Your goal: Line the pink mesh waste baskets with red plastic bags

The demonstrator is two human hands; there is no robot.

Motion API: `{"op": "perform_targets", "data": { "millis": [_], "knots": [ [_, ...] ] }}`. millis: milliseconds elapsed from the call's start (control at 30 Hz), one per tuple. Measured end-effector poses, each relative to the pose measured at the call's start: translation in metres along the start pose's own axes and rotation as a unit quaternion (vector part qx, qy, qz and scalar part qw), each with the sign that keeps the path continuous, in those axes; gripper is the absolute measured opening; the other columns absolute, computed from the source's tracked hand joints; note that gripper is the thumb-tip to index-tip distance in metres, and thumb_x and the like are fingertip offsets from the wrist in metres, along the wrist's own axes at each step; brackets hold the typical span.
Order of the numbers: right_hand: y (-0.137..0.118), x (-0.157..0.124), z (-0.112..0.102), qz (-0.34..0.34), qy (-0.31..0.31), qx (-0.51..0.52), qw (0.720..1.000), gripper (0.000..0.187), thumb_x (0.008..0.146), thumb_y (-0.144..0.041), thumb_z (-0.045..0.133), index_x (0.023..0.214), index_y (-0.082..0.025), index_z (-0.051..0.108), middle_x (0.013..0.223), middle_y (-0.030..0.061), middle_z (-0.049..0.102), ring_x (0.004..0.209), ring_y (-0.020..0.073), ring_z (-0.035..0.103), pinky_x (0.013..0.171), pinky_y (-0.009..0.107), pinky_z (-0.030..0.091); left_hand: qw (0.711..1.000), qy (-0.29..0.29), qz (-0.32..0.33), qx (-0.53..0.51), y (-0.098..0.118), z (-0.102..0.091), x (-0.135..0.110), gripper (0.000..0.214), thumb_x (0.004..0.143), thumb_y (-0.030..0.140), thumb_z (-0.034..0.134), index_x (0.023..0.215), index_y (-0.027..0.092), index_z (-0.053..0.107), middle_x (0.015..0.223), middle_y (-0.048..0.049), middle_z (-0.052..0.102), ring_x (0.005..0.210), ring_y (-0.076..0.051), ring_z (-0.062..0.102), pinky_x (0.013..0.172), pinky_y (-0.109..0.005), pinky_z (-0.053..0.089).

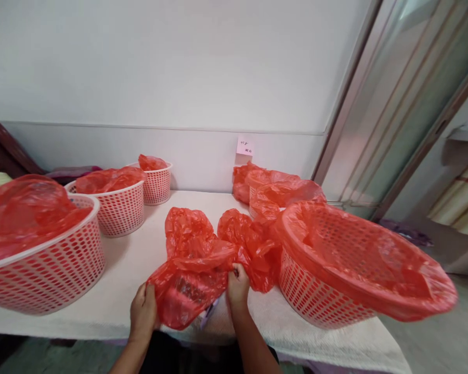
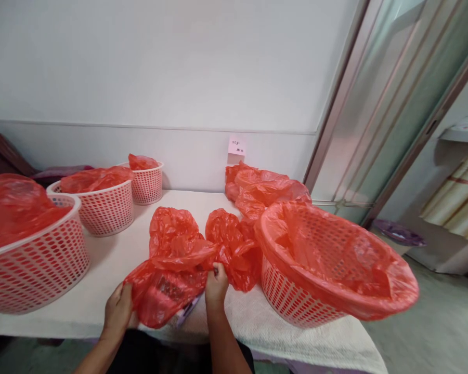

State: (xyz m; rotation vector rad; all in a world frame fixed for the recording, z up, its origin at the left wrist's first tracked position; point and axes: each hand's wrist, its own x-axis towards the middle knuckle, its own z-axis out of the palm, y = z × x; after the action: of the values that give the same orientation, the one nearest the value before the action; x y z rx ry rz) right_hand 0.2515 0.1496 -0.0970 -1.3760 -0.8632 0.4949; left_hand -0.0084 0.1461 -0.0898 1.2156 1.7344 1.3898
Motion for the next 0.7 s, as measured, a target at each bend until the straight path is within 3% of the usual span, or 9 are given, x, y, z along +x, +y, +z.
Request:
{"op": "perform_targets", "data": {
  "millis": [267, 367, 467, 567, 700],
  "knots": [
    [0.005, 0.005, -0.008, 0.021, 0.059, 0.036, 0.997, 0.019, 0.07, -0.031, 0.049, 0.077, -0.018, 0.062, 0.078, 0.0069, 0.068, 0.076, 0.0214, 0.061, 0.076, 0.033, 0.049, 0.997, 0.066, -0.025, -0.026, 0.004, -0.006, -0.007, 0.031, 0.088, 0.041, 0.043, 0.094, 0.019, 0.064, 0.08, -0.0012, 0.065, 0.075, -0.02, 0.06, 0.071, -0.033, 0.049],
    [0.002, 0.004, -0.011, 0.012, 0.078, 0.041, 0.996, 0.02, 0.074, -0.031, 0.048, 0.08, -0.018, 0.061, 0.083, 0.008, 0.068, 0.08, 0.0217, 0.061, 0.079, 0.033, 0.049, 0.997, 0.061, -0.011, -0.036, 0.008, -0.004, -0.008, 0.038, 0.085, 0.037, 0.042, 0.114, 0.02, 0.061, 0.106, -0.0056, 0.068, 0.1, -0.025, 0.062, 0.092, -0.038, 0.049],
    [-0.004, -0.002, -0.015, -0.013, 0.091, 0.031, 0.995, 0.019, 0.078, -0.028, 0.045, 0.085, -0.018, 0.059, 0.086, 0.0076, 0.066, 0.082, 0.0213, 0.06, 0.081, 0.033, 0.048, 0.998, 0.039, 0.01, -0.047, 0.015, 0.001, -0.011, 0.049, 0.086, 0.039, 0.043, 0.13, 0.019, 0.054, 0.133, -0.0104, 0.059, 0.125, -0.028, 0.053, 0.111, -0.044, 0.037],
    [-0.017, -0.017, -0.013, -0.068, 0.045, 0.01, 0.997, 0.017, 0.079, -0.02, 0.043, 0.083, -0.02, 0.059, 0.082, 0.0043, 0.062, 0.08, 0.0196, 0.057, 0.078, 0.032, 0.046, 0.997, -0.013, 0.043, -0.056, 0.025, 0.006, -0.018, 0.056, 0.088, 0.05, 0.042, 0.132, 0.017, 0.052, 0.141, -0.0125, 0.055, 0.134, -0.027, 0.047, 0.117, -0.042, 0.031],
    [-0.039, -0.045, 0.005, -0.179, -0.11, -0.003, 0.978, 0.03, 0.08, -0.011, 0.041, 0.087, -0.022, 0.067, 0.087, 0.0039, 0.063, 0.085, 0.0192, 0.058, 0.08, 0.031, 0.048, 0.991, -0.092, 0.073, -0.058, 0.036, 0.017, -0.03, 0.066, 0.088, 0.058, 0.043, 0.14, 0.016, 0.044, 0.146, -0.0128, 0.05, 0.139, -0.025, 0.042, 0.12, -0.041, 0.026]
  ]
}}
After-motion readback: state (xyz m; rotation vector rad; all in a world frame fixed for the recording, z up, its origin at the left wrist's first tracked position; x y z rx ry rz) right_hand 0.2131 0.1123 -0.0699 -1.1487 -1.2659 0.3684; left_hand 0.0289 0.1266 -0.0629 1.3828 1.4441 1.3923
